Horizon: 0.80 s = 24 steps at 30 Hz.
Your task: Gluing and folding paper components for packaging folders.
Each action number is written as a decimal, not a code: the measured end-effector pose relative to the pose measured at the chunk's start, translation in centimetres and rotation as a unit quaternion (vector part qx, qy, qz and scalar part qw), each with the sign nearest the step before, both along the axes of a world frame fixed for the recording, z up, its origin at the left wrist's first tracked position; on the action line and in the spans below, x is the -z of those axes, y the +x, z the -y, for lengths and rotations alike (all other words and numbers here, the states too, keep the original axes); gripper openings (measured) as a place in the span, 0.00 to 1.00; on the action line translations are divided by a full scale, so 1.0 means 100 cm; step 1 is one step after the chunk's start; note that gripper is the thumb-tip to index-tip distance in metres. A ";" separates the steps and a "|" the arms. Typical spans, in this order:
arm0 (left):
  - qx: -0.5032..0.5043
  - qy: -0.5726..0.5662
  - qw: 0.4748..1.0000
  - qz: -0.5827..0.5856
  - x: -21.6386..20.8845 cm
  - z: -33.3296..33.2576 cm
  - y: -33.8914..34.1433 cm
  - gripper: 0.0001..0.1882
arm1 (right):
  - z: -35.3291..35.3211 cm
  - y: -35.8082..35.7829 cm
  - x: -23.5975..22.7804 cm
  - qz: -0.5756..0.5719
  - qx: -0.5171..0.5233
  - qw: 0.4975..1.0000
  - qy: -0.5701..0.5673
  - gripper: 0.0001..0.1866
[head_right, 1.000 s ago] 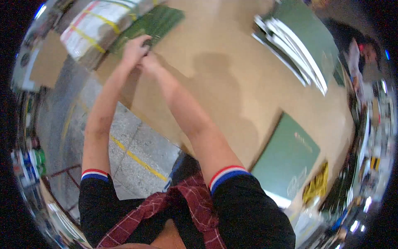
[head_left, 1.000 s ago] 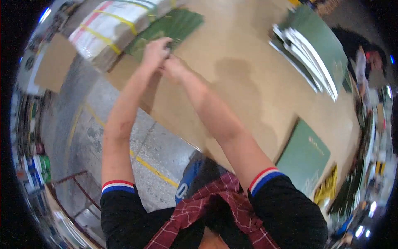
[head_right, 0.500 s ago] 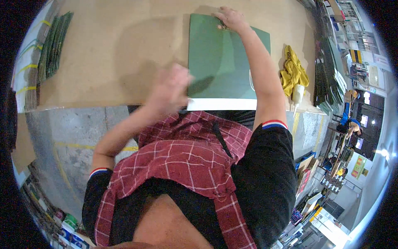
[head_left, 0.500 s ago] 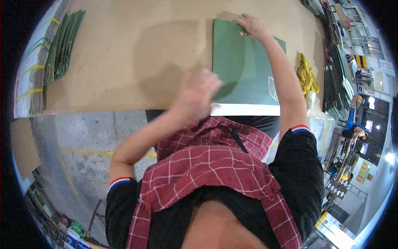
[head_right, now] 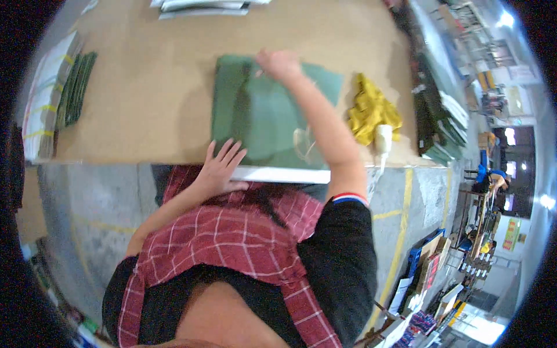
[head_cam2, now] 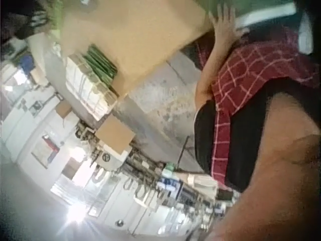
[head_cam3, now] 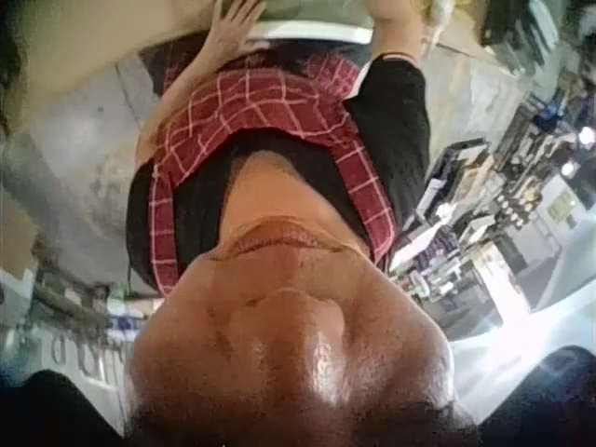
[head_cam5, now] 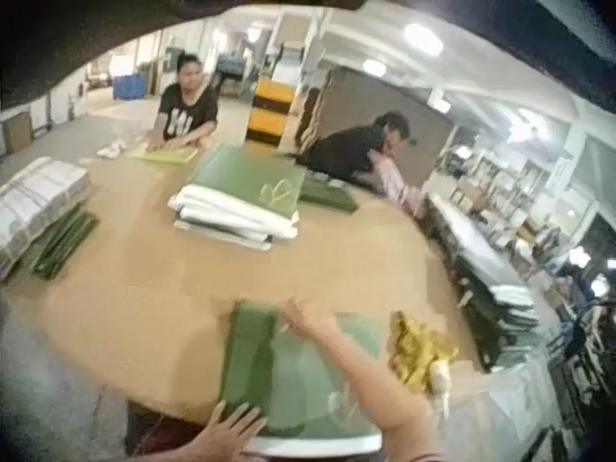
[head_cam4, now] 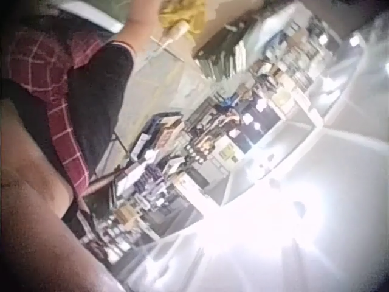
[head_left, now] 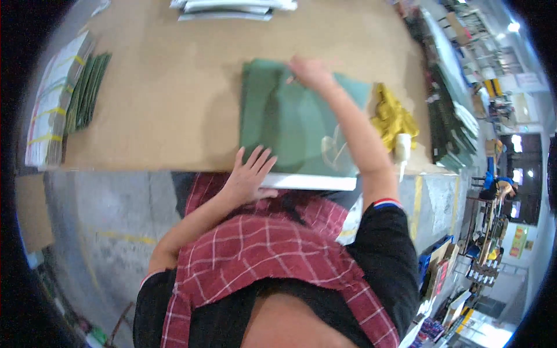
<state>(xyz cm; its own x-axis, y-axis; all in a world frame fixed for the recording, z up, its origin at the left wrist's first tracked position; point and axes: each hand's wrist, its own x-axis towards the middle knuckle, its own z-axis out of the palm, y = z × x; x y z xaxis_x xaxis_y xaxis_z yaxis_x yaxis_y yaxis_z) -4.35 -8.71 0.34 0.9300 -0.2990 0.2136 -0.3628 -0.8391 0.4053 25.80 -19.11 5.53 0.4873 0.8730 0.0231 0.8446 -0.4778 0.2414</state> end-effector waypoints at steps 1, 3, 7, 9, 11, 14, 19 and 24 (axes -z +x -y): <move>-0.012 0.017 1.000 -0.002 -0.001 0.003 -0.005 0.43 | 0.001 0.002 0.007 -0.001 -0.001 1.000 -0.008 0.18; 0.002 0.027 0.999 0.024 -0.005 0.016 -0.005 0.44 | 0.021 0.032 0.023 -0.049 0.046 0.997 0.034 0.14; -0.006 0.088 0.992 0.087 -0.012 0.007 -0.012 0.42 | 0.010 0.033 -0.017 -0.211 0.154 0.965 0.031 0.19; -0.013 0.104 0.989 0.101 -0.012 0.007 -0.016 0.41 | 0.013 0.033 -0.022 -0.247 0.173 0.953 -0.022 0.24; -0.021 0.007 0.999 0.048 -0.019 0.017 -0.018 0.42 | 0.008 0.030 -0.020 -0.242 0.173 0.951 -0.078 0.21; -0.031 -0.056 0.998 0.012 -0.031 0.033 -0.018 0.45 | 0.015 0.046 -0.011 -0.201 0.167 0.959 -0.110 0.16; -0.063 -0.040 0.997 0.033 -0.017 0.036 -0.020 0.39 | 0.006 0.061 -0.014 -0.174 0.125 0.969 -0.123 0.18; -0.105 -0.143 0.984 0.016 -0.021 0.023 -0.023 0.32 | -0.006 0.040 -0.027 -0.153 0.154 0.973 -0.075 0.18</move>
